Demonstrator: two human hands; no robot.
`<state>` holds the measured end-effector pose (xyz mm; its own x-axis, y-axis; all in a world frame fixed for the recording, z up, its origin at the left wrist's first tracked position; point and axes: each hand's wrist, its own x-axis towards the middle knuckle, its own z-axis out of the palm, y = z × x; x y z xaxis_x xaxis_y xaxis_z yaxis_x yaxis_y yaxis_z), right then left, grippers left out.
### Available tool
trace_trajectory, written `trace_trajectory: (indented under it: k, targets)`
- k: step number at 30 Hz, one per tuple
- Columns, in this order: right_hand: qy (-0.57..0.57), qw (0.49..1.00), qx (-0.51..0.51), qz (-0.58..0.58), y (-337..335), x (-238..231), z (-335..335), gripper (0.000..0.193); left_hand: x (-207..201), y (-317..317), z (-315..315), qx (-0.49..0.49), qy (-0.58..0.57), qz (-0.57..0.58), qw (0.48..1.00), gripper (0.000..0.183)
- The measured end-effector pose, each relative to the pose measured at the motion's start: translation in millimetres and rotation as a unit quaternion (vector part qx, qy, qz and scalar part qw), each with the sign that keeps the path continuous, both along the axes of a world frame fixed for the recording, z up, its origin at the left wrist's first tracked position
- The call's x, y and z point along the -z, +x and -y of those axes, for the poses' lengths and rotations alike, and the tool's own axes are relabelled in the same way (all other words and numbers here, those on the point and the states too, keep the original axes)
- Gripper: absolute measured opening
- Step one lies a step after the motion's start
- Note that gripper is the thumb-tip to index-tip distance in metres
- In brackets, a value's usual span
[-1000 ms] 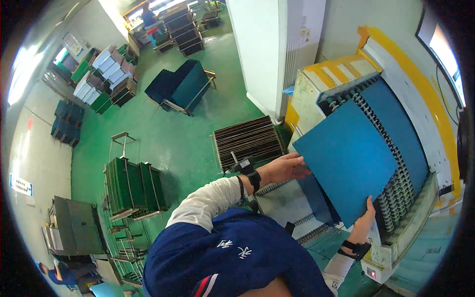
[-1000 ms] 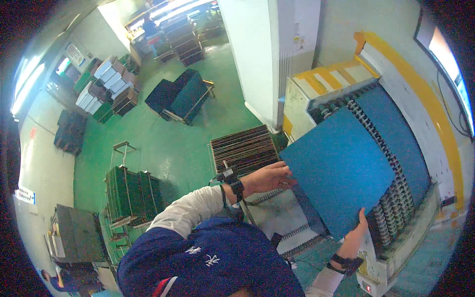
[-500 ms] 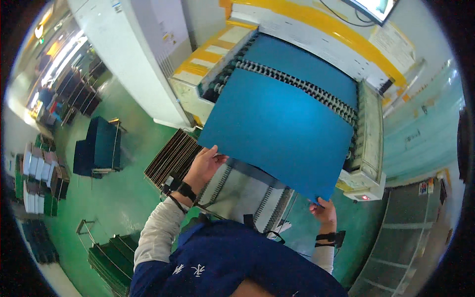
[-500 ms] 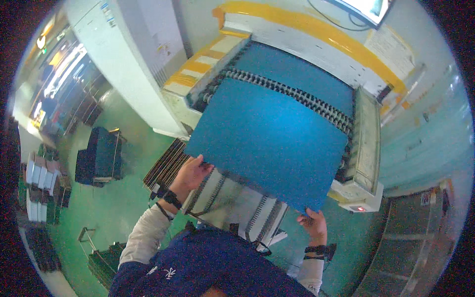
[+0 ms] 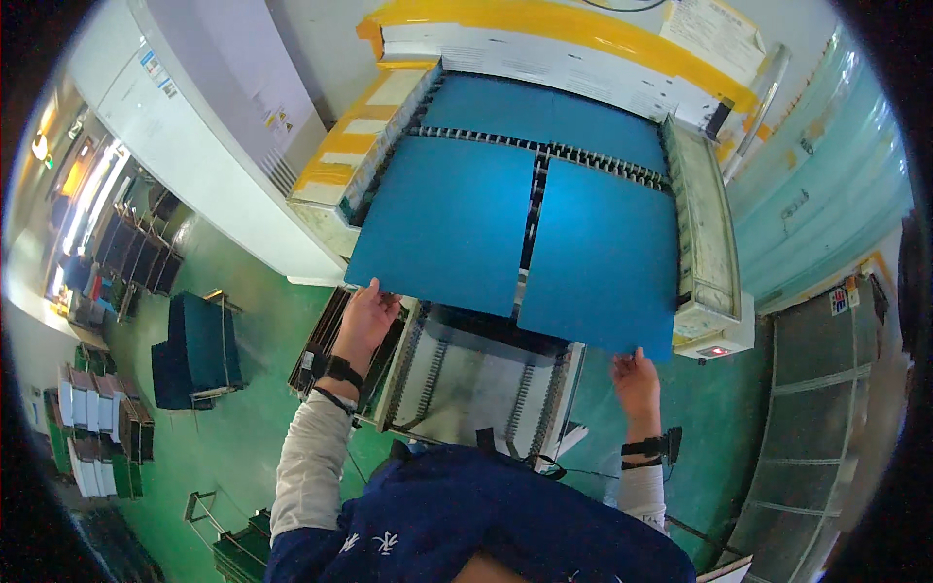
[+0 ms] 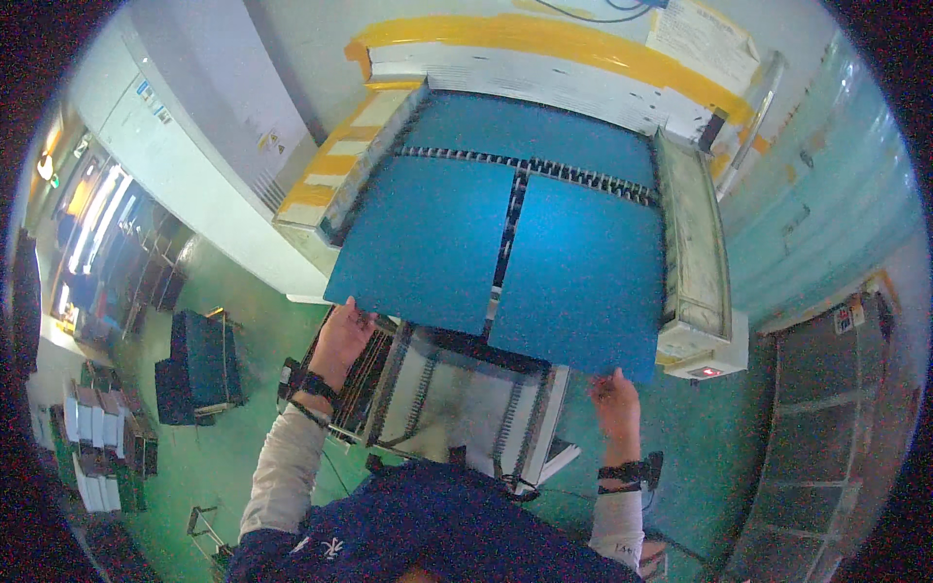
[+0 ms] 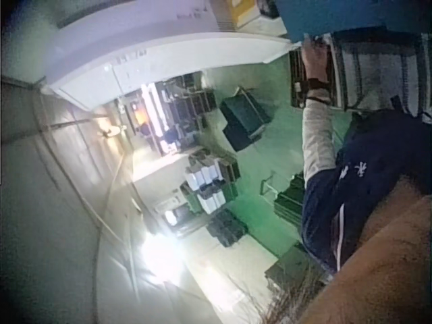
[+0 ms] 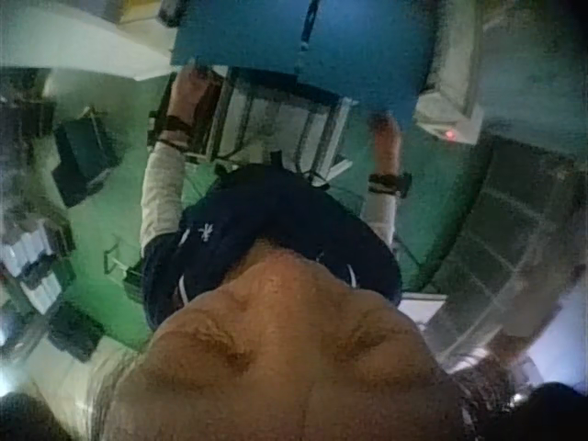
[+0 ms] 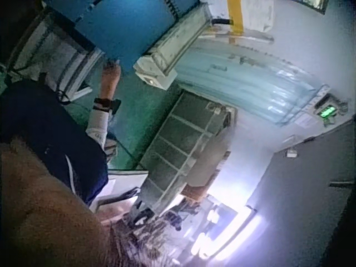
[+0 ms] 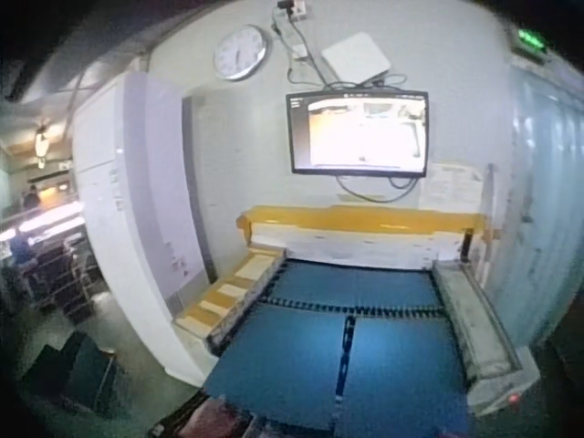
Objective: Loading blue industrial sheets into a processing machine and organizing them into storage racks on a fabrication floor.
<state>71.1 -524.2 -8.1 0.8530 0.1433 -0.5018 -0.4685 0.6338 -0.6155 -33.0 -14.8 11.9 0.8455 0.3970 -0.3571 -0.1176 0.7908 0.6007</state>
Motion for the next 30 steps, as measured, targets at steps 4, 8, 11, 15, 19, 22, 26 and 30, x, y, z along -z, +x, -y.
trace_trajectory:
  k: [4, 8, 11, 15, 19, 22, 26, 30]
  targets:
    - [-0.009, 0.998, 0.006, 0.054, 10.2, -16.7, -20.7, 0.015, -2.0, 11.4, -2.4, 0.022, 0.012, -0.011, 1.000, 0.009]
    - [-0.011, 0.997, 0.003, 0.074, 28.5, -24.5, -28.5, 0.015, 3.2, 27.2, -6.2, 0.012, 0.043, -0.034, 0.998, 0.010]
    - [-0.014, 0.998, 0.004, 0.062, 37.4, -22.3, -29.8, 0.013, 8.0, 35.7, -10.4, -0.001, 0.057, -0.040, 0.998, 0.013]
    - [-0.017, 0.999, -0.007, 0.047, 45.0, -22.5, -29.6, 0.013, 9.0, 41.3, -13.4, 0.012, 0.057, -0.009, 0.998, 0.011]
    - [-0.012, 0.999, 0.005, 0.043, 48.5, -25.2, -29.4, 0.014, 6.5, 44.2, -12.6, 0.013, 0.061, -0.024, 0.998, 0.011]
    - [-0.006, 0.998, -0.014, 0.056, 50.6, -23.5, -28.4, 0.014, 5.0, 44.7, -11.7, 0.015, 0.066, -0.029, 0.997, 0.011]
    - [-0.004, 0.998, -0.026, 0.060, 54.1, -17.8, -24.1, 0.012, 5.0, 44.8, -11.8, 0.009, 0.054, -0.040, 0.998, 0.012]
    - [0.000, 0.999, -0.023, 0.049, 60.1, -12.3, -22.9, 0.011, 6.1, 47.9, -12.4, 0.010, 0.047, -0.023, 0.999, 0.014]
